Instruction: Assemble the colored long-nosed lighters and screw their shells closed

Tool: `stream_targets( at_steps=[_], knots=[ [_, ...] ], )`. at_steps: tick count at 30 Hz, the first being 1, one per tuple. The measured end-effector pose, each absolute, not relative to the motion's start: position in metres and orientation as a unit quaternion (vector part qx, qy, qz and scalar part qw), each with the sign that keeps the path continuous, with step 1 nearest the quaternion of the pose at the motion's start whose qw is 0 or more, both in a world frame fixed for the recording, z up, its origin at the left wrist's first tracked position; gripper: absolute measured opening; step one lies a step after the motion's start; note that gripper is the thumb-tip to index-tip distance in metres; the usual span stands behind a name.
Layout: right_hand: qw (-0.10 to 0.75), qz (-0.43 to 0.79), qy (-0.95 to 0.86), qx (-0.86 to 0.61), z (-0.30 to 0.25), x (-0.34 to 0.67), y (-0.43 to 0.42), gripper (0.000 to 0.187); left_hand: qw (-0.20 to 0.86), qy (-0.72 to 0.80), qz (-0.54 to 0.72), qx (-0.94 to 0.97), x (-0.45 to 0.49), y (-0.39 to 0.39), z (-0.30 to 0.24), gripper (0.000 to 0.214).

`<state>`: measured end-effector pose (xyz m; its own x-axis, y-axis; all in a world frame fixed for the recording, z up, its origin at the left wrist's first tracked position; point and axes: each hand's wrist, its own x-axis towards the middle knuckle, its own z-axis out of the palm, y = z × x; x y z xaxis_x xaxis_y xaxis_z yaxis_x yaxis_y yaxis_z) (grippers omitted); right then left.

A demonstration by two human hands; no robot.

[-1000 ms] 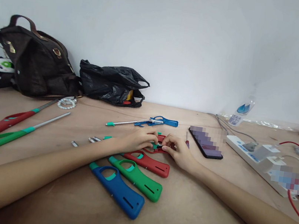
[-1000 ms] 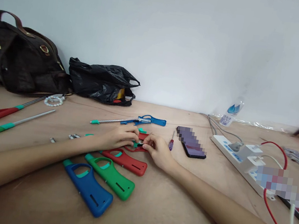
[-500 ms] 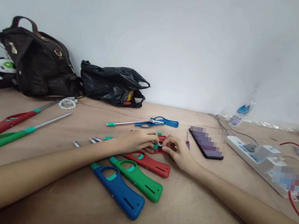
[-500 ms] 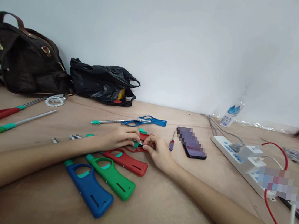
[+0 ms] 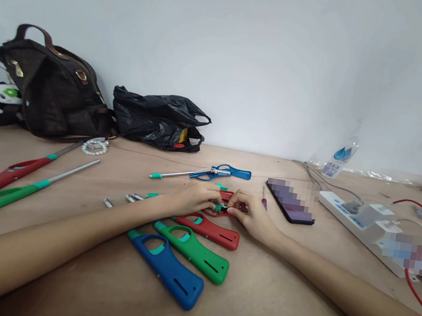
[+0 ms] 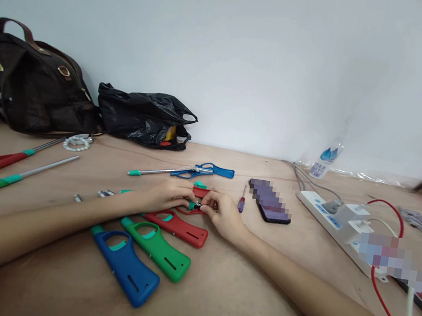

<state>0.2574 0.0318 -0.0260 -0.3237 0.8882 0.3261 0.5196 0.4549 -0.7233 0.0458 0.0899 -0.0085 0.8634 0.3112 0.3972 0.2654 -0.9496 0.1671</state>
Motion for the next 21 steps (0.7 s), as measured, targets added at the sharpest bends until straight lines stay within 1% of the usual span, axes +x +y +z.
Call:
stream_targets(
  at_steps=[6,8,11,14,18,21],
  knots=[
    [0.356,0.236,-0.785,-0.449,-0.025,0.258,0.031,0.010,0.012,0.152,0.196,0.969,0.046,0.091,-0.011,0.011],
    [0.353,0.228,-0.790,-0.447,-0.024,0.258,0.030,0.011,-0.005,0.151,0.186,0.971,0.045,0.092,-0.011,0.015],
    [0.350,0.219,-0.797,-0.440,-0.024,0.258,0.030,0.012,-0.010,0.148,0.166,0.975,0.043,0.091,-0.008,0.027],
    [0.348,0.215,-0.800,-0.439,-0.025,0.258,0.031,0.013,0.024,0.160,0.152,0.975,0.042,0.090,0.000,0.035],
    [0.349,0.208,-0.803,-0.436,-0.028,0.259,0.033,0.014,0.091,0.199,0.149,0.964,0.044,0.086,0.010,0.033],
    [0.352,0.204,-0.806,-0.430,-0.030,0.260,0.034,0.016,0.116,0.211,0.154,0.958,0.045,0.084,0.012,0.030]
  ],
)
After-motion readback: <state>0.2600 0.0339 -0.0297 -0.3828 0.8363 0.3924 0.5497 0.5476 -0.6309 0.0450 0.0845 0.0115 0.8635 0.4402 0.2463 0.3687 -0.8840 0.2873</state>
